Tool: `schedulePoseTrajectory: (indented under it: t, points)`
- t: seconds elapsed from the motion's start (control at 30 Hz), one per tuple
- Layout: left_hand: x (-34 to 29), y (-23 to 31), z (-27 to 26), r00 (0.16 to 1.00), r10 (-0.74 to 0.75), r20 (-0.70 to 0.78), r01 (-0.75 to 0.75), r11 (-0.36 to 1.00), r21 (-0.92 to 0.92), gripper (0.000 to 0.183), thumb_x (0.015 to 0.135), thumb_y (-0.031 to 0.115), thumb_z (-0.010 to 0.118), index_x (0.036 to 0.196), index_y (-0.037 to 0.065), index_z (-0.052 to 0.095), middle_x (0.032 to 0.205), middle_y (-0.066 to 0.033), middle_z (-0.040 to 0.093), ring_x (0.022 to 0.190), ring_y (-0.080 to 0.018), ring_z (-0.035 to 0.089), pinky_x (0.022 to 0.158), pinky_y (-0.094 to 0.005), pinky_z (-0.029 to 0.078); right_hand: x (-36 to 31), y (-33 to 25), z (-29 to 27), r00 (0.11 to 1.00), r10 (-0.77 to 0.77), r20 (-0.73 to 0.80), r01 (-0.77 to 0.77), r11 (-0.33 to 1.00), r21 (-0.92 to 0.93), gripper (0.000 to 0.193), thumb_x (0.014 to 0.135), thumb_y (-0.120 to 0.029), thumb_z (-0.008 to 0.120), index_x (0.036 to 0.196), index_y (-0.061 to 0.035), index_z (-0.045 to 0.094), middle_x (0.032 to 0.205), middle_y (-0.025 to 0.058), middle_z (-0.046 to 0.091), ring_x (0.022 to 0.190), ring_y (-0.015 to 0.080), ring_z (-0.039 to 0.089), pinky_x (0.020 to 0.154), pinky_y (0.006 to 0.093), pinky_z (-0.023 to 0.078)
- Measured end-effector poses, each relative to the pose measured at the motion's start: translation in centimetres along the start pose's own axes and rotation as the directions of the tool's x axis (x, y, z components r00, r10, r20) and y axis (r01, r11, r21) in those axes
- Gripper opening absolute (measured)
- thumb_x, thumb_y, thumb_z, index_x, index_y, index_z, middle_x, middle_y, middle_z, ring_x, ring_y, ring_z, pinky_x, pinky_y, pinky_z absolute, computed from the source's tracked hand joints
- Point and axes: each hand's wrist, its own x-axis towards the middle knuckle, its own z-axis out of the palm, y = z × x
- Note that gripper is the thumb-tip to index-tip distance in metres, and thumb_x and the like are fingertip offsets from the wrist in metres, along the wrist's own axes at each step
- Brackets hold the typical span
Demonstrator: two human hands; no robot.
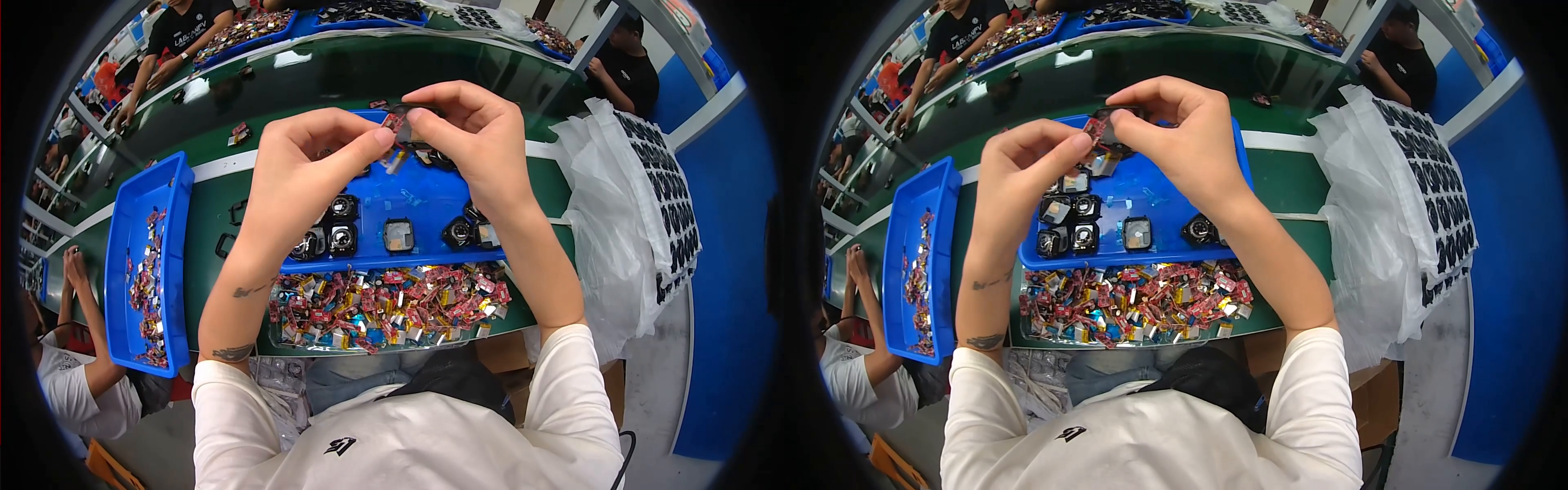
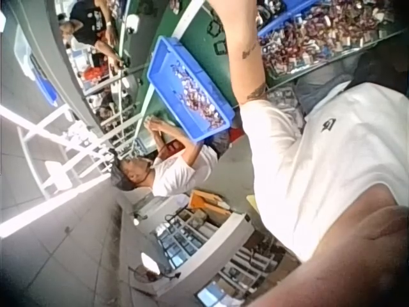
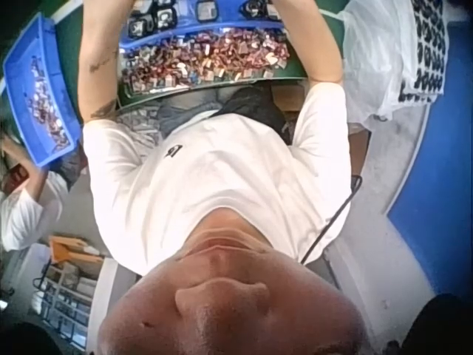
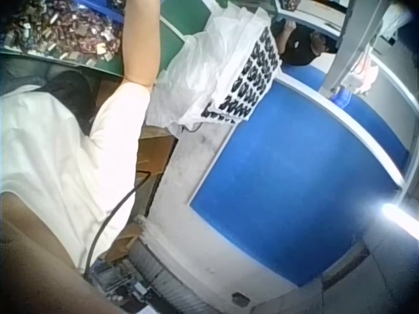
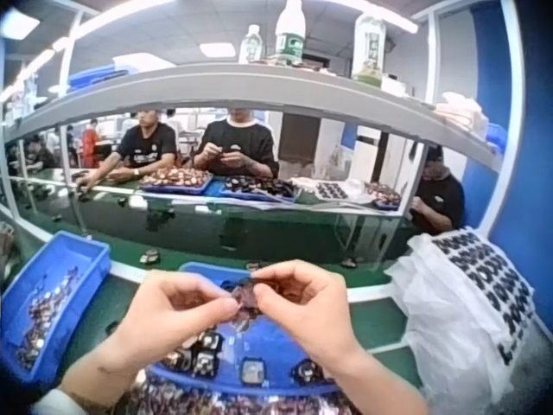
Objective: Assembling or sorting small electronic components on an industrial factory workbench.
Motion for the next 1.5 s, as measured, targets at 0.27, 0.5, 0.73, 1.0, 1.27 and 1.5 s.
schedulePoseTrajectory:
  t: [0.27, 0.5, 0.73, 1.0, 1.27, 1.5]
  points:
    - [0.5, -0.5, -0.1, 0.994, -0.105, -0.016, 0.099, 0.974, -0.205, 0.02, 0.079, 0.012, 0.071, 0.091, -0.003, 0.065, 0.078, -0.0066, 0.067, 0.067, -0.0063, 0.06, 0.059, -0.0177, 0.045, -0.4, -0.2, 1.0, 0.988, -0.139, -0.066, 0.136, 0.989, -0.056, 0.017, 0.078, -0.002, 0.067, 0.095, 0.0009, 0.068, 0.081, 0.0071, 0.068, 0.072, 0.0081, 0.063, 0.062, 0.0182, 0.05]
    - [0.5, -0.6, 0.2, 0.995, -0.078, -0.061, 0.07, 0.99, -0.121, 0.024, 0.078, 0.013, 0.072, 0.094, -0.004, 0.066, 0.074, -0.0056, 0.067, 0.064, -0.0054, 0.06, 0.056, -0.0156, 0.044, -0.5, 0.0, 1.0, 0.977, -0.205, -0.051, 0.2, 0.975, -0.096, 0.018, 0.08, 0.001, 0.065, 0.097, 0.0022, 0.067, 0.085, 0.0091, 0.069, 0.077, 0.0104, 0.065, 0.067, 0.0202, 0.052]
    - [0.9, -0.8, -0.7, 1.0, 0.011, -0.009, -0.011, 1.0, -0.007, 0.018, 0.079, 0.014, 0.071, 0.087, -0.001, 0.07, 0.074, -0.0044, 0.067, 0.065, -0.0042, 0.058, 0.056, -0.0161, 0.042, 0.0, -0.8, -0.1, 0.965, -0.242, 0.101, 0.257, 0.951, -0.174, 0.011, 0.081, -0.002, 0.063, 0.091, -0.0005, 0.066, 0.081, 0.0085, 0.069, 0.075, 0.0123, 0.067, 0.065, 0.0211, 0.052]
    - [2.0, -1.1, -3.2, 0.951, -0.144, 0.272, 0.149, 0.989, 0.005, 0.023, 0.083, 0.017, 0.067, 0.098, 0.0, 0.068, 0.083, -0.0049, 0.067, 0.074, -0.007, 0.058, 0.065, -0.0202, 0.045, 0.2, -0.9, -1.2, 0.897, -0.205, 0.39, 0.314, 0.919, -0.24, 0.013, 0.081, -0.01, 0.061, 0.089, -0.0016, 0.067, 0.072, 0.0083, 0.066, 0.061, 0.0127, 0.064, 0.056, 0.0238, 0.05]
    - [2.3, -0.5, -4.3, 0.999, 0.043, -0.025, -0.039, 0.989, 0.144, 0.036, 0.086, 0.024, 0.063, 0.118, 0.006, 0.06, 0.103, -0.0043, 0.064, 0.088, -0.0066, 0.056, 0.073, -0.0213, 0.043, 5.7, 7.7, -10.6, 0.945, -0.261, -0.196, 0.015, 0.633, -0.774, 0.037, 0.084, -0.032, 0.057, 0.108, -0.0038, 0.059, 0.092, 0.0174, 0.066, 0.081, 0.0325, 0.064, 0.073, 0.0394, 0.05]
    - [2.2, -0.5, -5.0, 0.994, 0.071, -0.086, -0.058, 0.987, 0.15, 0.033, 0.086, 0.024, 0.062, 0.114, 0.005, 0.062, 0.102, -0.0044, 0.065, 0.089, -0.007, 0.057, 0.074, -0.0217, 0.043, 7.2, 16.0, -23.8, 0.573, 0.04, -0.818, -0.809, 0.183, -0.558, 0.069, 0.078, -0.032, 0.061, 0.121, 0.0128, 0.031, 0.12, 0.032, 0.049, 0.111, 0.0427, 0.051, 0.095, 0.0462, 0.04]
